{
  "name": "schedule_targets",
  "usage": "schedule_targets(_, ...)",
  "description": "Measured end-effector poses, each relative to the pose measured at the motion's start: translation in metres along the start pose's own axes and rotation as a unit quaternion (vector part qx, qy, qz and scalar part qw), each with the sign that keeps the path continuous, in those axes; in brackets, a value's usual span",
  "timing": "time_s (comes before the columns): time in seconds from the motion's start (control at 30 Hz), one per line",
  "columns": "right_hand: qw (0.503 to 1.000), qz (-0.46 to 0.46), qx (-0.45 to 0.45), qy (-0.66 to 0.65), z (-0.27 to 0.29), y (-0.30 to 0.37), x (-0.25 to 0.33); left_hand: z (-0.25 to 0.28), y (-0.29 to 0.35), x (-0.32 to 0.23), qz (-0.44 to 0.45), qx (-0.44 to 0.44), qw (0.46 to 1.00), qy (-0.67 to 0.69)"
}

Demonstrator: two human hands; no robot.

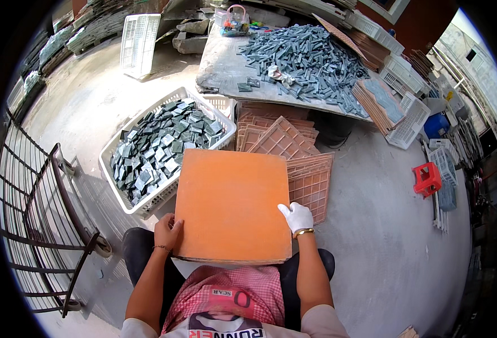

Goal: The person sits on the ground and places small square tiles into a gridded wooden frame, filling the cells one by one. They occasionally flip the frame to check alignment and continue arranging tiles until the grid is filled.

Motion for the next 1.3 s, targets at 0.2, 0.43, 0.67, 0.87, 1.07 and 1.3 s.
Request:
schedule_targets(0.2,0.984,0.009,0.034,-0.177,-0.018,0.006,-0.022,-0.007,-0.01,0.016,0.016,-0.004,0.997,0.075)
schedule_targets(0.43,1.0,-0.005,0.003,-0.027,-0.015,0.029,-0.009,-0.007,-0.013,0.02,-0.018,-0.028,0.998,0.05)
schedule_targets(0.67,0.998,-0.007,0.015,-0.068,-0.019,0.037,-0.01,-0.002,-0.009,0.01,-0.009,-0.019,1.0,0.015)
schedule_targets(0.87,0.946,-0.047,0.075,-0.312,-0.022,0.038,-0.019,-0.005,-0.021,0.021,0.025,0.013,0.997,0.074)
schedule_targets(1.07,0.899,-0.068,0.141,-0.409,-0.028,0.029,-0.02,0.0,-0.025,0.028,0.089,0.06,0.974,0.199)
schedule_targets(1.3,0.817,-0.022,0.174,-0.549,-0.042,0.005,-0.027,-0.01,-0.03,-0.01,0.182,0.209,0.867,0.415)
Point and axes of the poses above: each hand's wrist, its own y-axis away from the middle knuckle, its own z-axis out of the back of the hand, x = y × z, the point moved 5 cm from there along -y, towards the middle knuckle, and after that the axes turned 7 degrees about x, right-handed, at the moved point
